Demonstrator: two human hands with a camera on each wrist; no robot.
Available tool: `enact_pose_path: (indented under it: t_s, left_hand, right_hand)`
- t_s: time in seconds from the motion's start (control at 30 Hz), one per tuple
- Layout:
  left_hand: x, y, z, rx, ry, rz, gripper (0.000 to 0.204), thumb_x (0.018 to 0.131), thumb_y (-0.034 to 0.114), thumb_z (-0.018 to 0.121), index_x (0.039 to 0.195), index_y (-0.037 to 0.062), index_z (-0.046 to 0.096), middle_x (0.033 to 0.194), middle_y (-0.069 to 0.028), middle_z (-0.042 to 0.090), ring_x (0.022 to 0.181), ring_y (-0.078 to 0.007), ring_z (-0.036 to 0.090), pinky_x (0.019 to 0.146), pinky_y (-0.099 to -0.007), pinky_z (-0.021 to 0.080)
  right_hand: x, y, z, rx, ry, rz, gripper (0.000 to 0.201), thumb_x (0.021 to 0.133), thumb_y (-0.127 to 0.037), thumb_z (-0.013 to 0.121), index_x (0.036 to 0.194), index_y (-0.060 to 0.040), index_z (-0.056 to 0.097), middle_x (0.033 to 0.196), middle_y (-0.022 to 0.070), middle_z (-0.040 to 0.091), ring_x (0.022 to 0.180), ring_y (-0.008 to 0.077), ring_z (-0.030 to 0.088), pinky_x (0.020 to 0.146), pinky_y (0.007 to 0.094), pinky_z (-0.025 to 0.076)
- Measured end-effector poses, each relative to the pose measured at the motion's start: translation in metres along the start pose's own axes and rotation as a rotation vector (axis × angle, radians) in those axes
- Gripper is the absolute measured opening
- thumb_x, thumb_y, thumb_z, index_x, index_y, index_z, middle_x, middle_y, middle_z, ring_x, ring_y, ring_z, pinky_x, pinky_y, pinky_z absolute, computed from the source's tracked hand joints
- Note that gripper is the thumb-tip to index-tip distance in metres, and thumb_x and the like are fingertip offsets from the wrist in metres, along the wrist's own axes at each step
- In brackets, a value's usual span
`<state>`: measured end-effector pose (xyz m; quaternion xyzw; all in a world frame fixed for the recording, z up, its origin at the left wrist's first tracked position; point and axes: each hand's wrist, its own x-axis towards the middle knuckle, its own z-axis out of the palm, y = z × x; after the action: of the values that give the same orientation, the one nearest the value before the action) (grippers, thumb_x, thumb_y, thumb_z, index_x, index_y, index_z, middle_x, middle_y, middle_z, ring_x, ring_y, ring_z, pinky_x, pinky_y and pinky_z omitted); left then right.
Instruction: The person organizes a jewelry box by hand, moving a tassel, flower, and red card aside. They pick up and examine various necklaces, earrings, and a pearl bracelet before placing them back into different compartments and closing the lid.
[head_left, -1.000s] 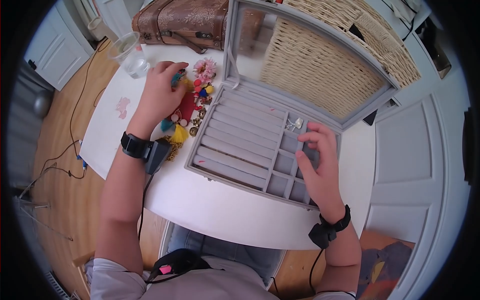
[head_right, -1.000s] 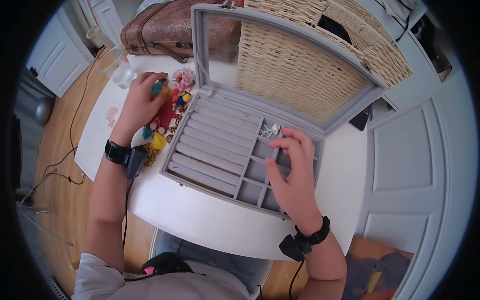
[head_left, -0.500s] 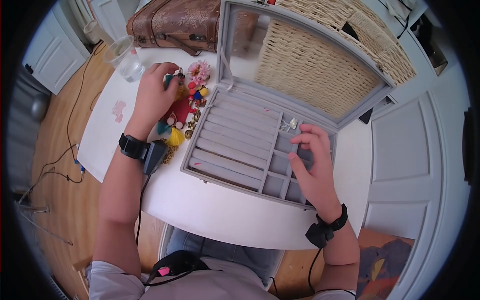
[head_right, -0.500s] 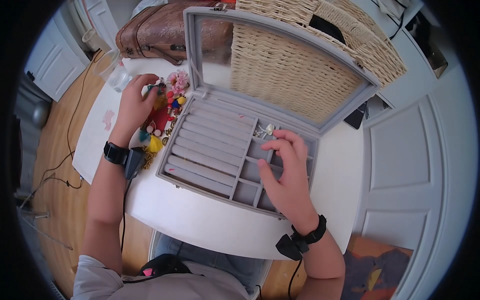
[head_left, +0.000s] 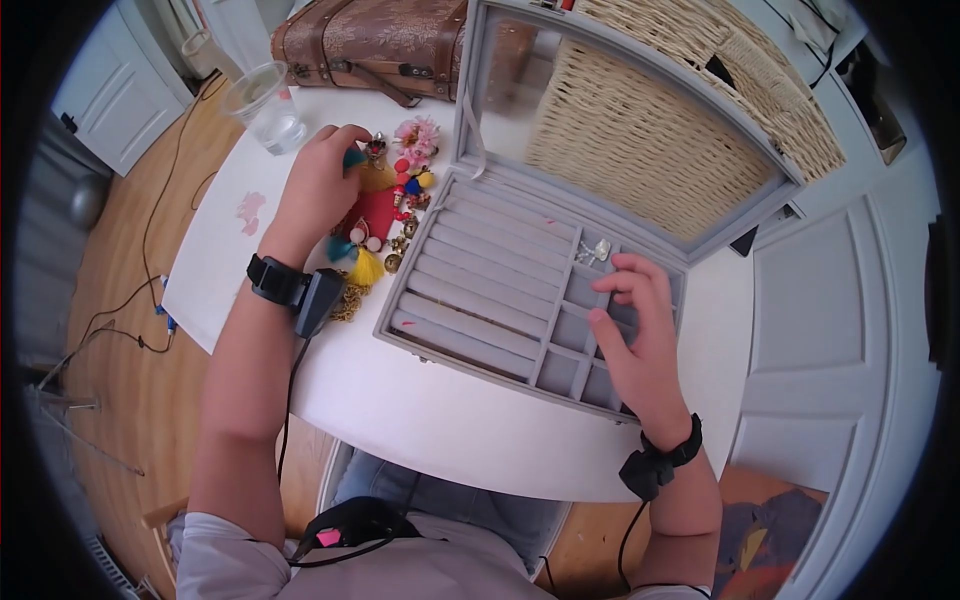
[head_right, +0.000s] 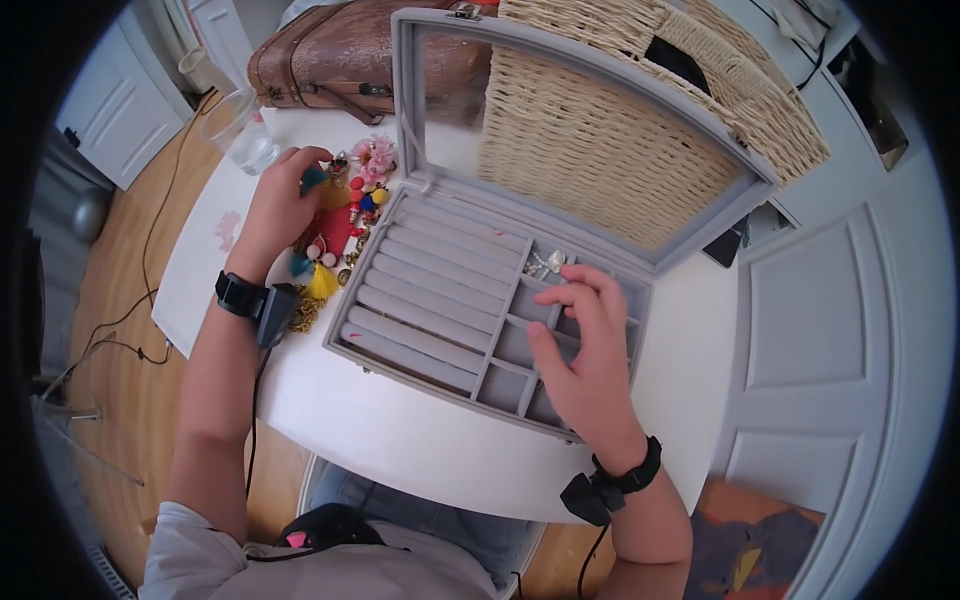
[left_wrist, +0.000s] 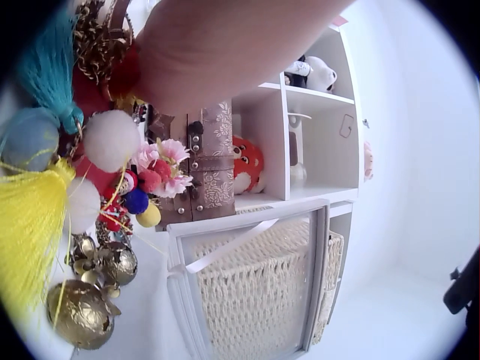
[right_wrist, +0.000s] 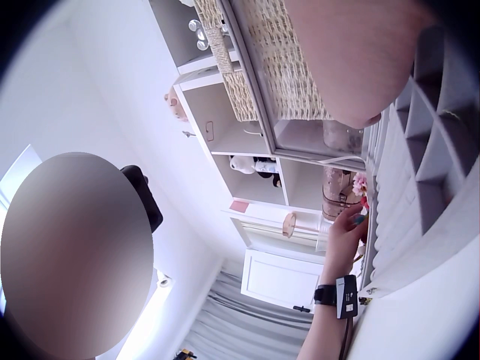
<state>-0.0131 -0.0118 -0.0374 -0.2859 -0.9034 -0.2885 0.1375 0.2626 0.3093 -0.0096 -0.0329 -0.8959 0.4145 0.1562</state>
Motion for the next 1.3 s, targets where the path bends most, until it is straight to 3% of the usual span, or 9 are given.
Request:
enact_pose_path:
  t_s: [0.4, 0.47, 0.53, 0.67, 0.73, 1.0, 1.07, 1.23, 1.3]
  left_hand:
    - [0.011, -0.018, -0.014, -0.016, 0.339, -0.003, 0.026, 0.097, -0.002, 0.071, 0.122, 0.004, 0.075, 0.123, -0.0156, 0.071, 0.099, -0.0339, 0.076, 0.088, -0.0392, 0.062]
    - [0.008, -0.015, -0.015, -0.074, 0.254, -0.095, 0.027, 0.097, 0.0, 0.071, 0.124, 0.0048, 0.075, 0.125, -0.0158, 0.071, 0.102, -0.0335, 0.076, 0.09, -0.0394, 0.062]
    - [0.007, -0.016, -0.016, 0.073, 0.221, 0.064, 0.027, 0.095, 0.002, 0.073, 0.122, 0.005, 0.075, 0.124, -0.0164, 0.071, 0.098, -0.032, 0.075, 0.087, -0.0403, 0.06]
    - [-0.004, 0.008, -0.058, 0.153, 0.053, -0.03, 0.024, 0.092, 0.005, 0.077, 0.116, 0.0032, 0.077, 0.112, -0.0163, 0.074, 0.089, -0.0303, 0.072, 0.081, -0.0415, 0.059]
    - [-0.012, 0.034, -0.071, 0.152, -0.249, -0.172, 0.02, 0.089, 0.008, 0.08, 0.108, 0.0011, 0.078, 0.098, -0.0158, 0.074, 0.081, -0.0295, 0.069, 0.077, -0.0419, 0.057]
    - [-0.02, 0.037, -0.033, 0.142, -0.214, -0.058, 0.012, 0.086, -0.003, 0.076, 0.097, -0.003, 0.071, 0.095, -0.0182, 0.069, 0.083, -0.0349, 0.073, 0.077, -0.0421, 0.059]
    - [-0.019, 0.045, -0.035, 0.166, -0.249, -0.119, 0.017, 0.082, -0.004, 0.076, 0.098, -0.003, 0.071, 0.1, -0.0225, 0.069, 0.09, -0.0433, 0.072, 0.08, -0.0475, 0.059]
    - [-0.019, 0.041, -0.034, 0.104, -0.256, -0.083, 0.018, 0.079, -0.009, 0.073, 0.095, -0.0032, 0.066, 0.099, -0.0208, 0.068, 0.085, -0.0417, 0.071, 0.076, -0.0457, 0.058]
    - [-0.018, 0.039, -0.036, 0.177, -0.183, -0.076, 0.022, 0.078, -0.01, 0.072, 0.096, -0.0034, 0.06, 0.094, -0.0163, 0.064, 0.079, -0.0322, 0.067, 0.074, -0.0417, 0.055]
  right_hand:
    - [0.001, 0.0, 0.001, 0.014, 0.012, 0.005, 0.028, 0.093, -0.001, 0.075, 0.12, -0.0067, 0.069, 0.145, 0.0145, 0.055, 0.129, 0.0282, 0.057, 0.106, 0.0383, 0.048]
    - [0.001, 0.0, 0.001, 0.007, 0.011, 0.006, 0.028, 0.093, -0.001, 0.075, 0.12, -0.0066, 0.069, 0.145, 0.0145, 0.055, 0.129, 0.028, 0.057, 0.106, 0.0381, 0.048]
    - [0.001, 0.0, 0.001, 0.001, 0.013, 0.005, 0.028, 0.093, -0.001, 0.075, 0.12, -0.0065, 0.069, 0.145, 0.0145, 0.055, 0.128, 0.0279, 0.057, 0.105, 0.0379, 0.048]
    - [0.001, -0.001, 0.001, -0.003, 0.018, 0.005, 0.029, 0.093, -0.001, 0.075, 0.12, -0.0067, 0.069, 0.145, 0.0146, 0.055, 0.128, 0.0279, 0.057, 0.106, 0.038, 0.048]
    - [0.002, 0.0, 0.002, -0.009, 0.024, -0.007, 0.029, 0.093, -0.001, 0.075, 0.12, -0.0069, 0.07, 0.145, 0.0148, 0.055, 0.128, 0.0279, 0.057, 0.107, 0.0381, 0.048]
    - [-0.001, 0.002, 0.003, -0.009, 0.044, -0.01, 0.026, 0.095, -0.004, 0.075, 0.119, -0.0078, 0.068, 0.145, 0.0157, 0.052, 0.134, 0.0347, 0.051, 0.112, 0.041, 0.045]
    - [-0.002, 0.001, 0.004, 0.091, 0.02, 0.025, 0.026, 0.095, -0.005, 0.076, 0.119, -0.0089, 0.067, 0.146, 0.0152, 0.05, 0.136, 0.0364, 0.047, 0.113, 0.0425, 0.043]
    - [-0.004, 0.006, 0.006, 0.082, 0.039, -0.018, 0.027, 0.094, -0.005, 0.076, 0.119, -0.0097, 0.067, 0.145, 0.0141, 0.049, 0.132, 0.035, 0.047, 0.111, 0.0432, 0.043]
    - [-0.003, 0.008, 0.006, 0.056, 0.037, -0.037, 0.027, 0.094, -0.005, 0.076, 0.118, -0.0099, 0.067, 0.144, 0.0136, 0.049, 0.131, 0.0351, 0.047, 0.11, 0.0424, 0.043]
